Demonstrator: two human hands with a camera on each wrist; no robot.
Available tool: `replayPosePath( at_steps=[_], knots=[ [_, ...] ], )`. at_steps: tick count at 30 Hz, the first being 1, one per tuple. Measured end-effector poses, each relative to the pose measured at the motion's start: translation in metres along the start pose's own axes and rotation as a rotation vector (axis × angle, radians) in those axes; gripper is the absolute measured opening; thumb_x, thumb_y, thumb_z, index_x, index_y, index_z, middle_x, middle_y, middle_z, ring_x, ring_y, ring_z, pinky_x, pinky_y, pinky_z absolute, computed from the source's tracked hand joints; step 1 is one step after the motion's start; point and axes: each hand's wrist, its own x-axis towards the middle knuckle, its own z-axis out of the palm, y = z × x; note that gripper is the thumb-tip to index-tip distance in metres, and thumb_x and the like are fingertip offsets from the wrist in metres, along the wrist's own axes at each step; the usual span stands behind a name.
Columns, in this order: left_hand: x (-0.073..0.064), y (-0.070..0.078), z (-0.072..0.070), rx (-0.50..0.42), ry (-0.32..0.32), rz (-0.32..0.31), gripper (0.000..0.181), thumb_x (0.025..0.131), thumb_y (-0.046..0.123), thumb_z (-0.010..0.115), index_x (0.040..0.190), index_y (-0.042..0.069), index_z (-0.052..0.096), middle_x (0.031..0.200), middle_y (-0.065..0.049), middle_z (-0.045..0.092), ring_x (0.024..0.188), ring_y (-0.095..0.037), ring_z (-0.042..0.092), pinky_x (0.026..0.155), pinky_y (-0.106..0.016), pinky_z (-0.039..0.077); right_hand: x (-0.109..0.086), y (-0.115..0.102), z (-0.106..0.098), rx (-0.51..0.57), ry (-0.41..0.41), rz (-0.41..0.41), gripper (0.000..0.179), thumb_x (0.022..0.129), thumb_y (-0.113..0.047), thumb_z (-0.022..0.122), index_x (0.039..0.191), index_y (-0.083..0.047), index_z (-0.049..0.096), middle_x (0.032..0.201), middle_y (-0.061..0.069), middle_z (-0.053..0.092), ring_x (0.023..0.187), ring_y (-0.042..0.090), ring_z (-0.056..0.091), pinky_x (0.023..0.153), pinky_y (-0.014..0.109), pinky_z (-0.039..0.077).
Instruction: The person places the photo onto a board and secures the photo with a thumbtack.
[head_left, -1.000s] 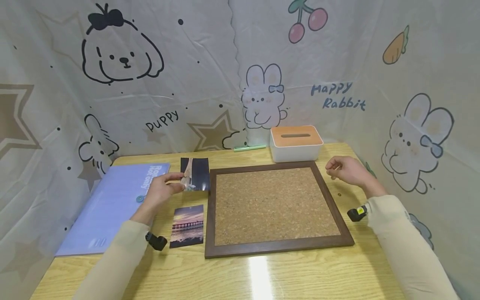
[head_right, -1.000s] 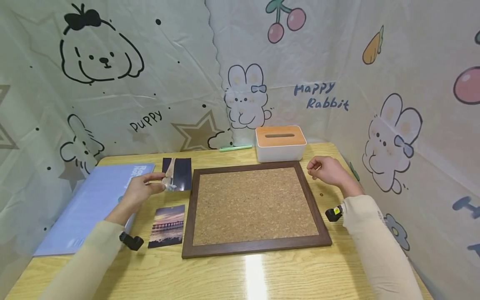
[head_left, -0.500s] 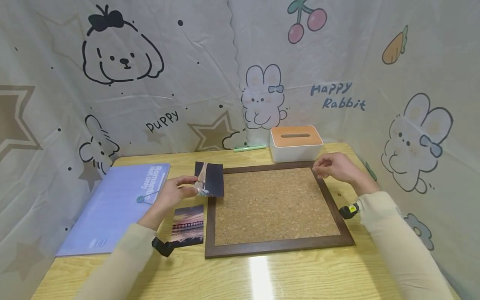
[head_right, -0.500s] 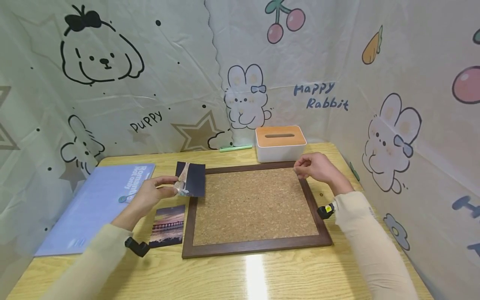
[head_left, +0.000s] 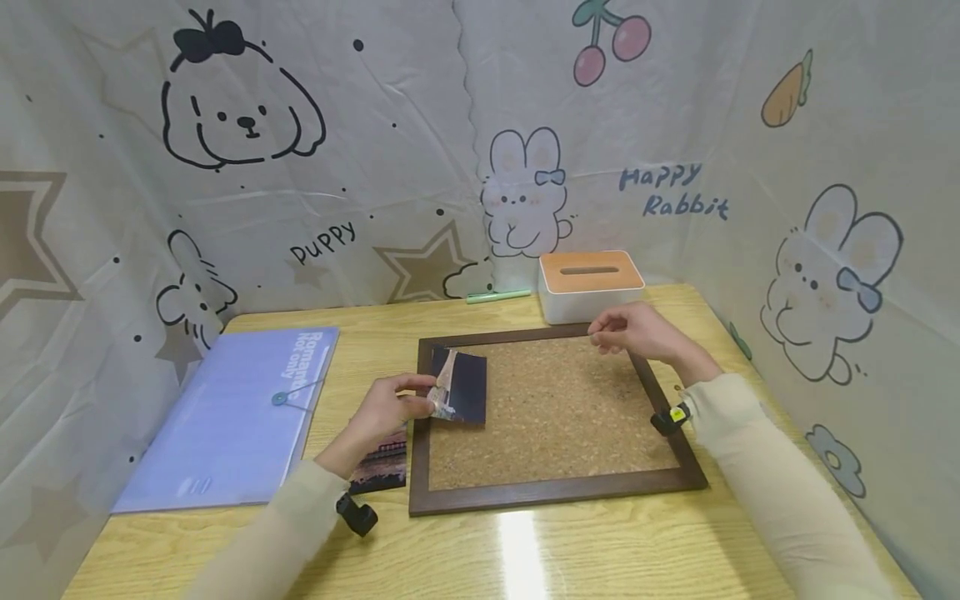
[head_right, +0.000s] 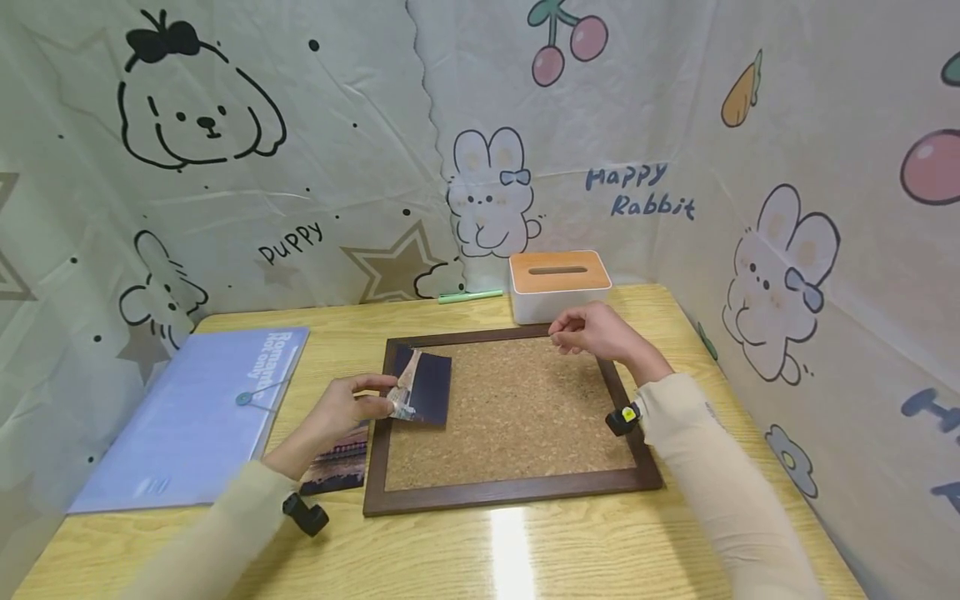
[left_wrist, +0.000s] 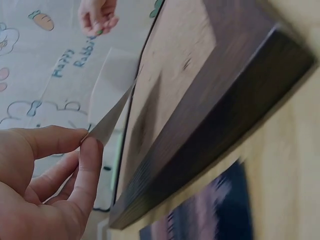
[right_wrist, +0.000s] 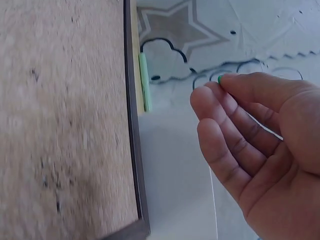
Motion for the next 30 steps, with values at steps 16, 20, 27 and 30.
replayPosePath(
  at_steps=[16,20,27,30],
  knots=[
    [0.005,-0.004,0.032,0.156,-0.012,0.033,0.042,0.085,0.011,0.077,0.126,0.012,0.069,0.116,-0.009,0.070,0.088,-0.014,0.069,0.079,-0.036,0.059,0.027,-0.028,0.038,0.058,-0.103,-0.057,0.013,0.096,-0.014,0.065,0.101,-0.004,0.073,0.094,0.019,0.074,0.081,0.024,0.071,0.080,0.050,0.059],
    [0.004,-0.003,0.035,0.230,0.004,0.057,0.041,0.083,0.010,0.079,0.123,0.009,0.071,0.113,-0.010,0.071,0.085,-0.014,0.068,0.076,-0.035,0.058,0.033,-0.031,0.048,0.082,-0.128,-0.031,0.015,0.096,-0.015,0.066,0.101,-0.002,0.072,0.093,0.021,0.072,0.079,0.019,0.067,0.082,0.049,0.058],
    [0.004,0.001,0.039,0.346,0.024,0.071,0.040,0.081,0.013,0.081,0.120,0.011,0.073,0.115,-0.010,0.070,0.104,-0.024,0.066,0.089,-0.041,0.056,0.048,-0.037,0.074,0.056,-0.142,-0.016,0.009,0.094,-0.013,0.067,0.095,-0.006,0.072,0.087,0.014,0.073,0.075,0.018,0.067,0.071,0.035,0.058],
    [0.004,0.002,0.040,0.378,0.021,0.063,0.040,0.081,0.015,0.081,0.120,0.011,0.073,0.116,-0.010,0.069,0.109,-0.028,0.065,0.090,-0.043,0.055,0.054,-0.040,0.087,0.051,-0.163,-0.013,0.008,0.095,-0.013,0.066,0.094,-0.007,0.072,0.088,0.014,0.073,0.075,0.019,0.068,0.068,0.032,0.057]
  ],
)
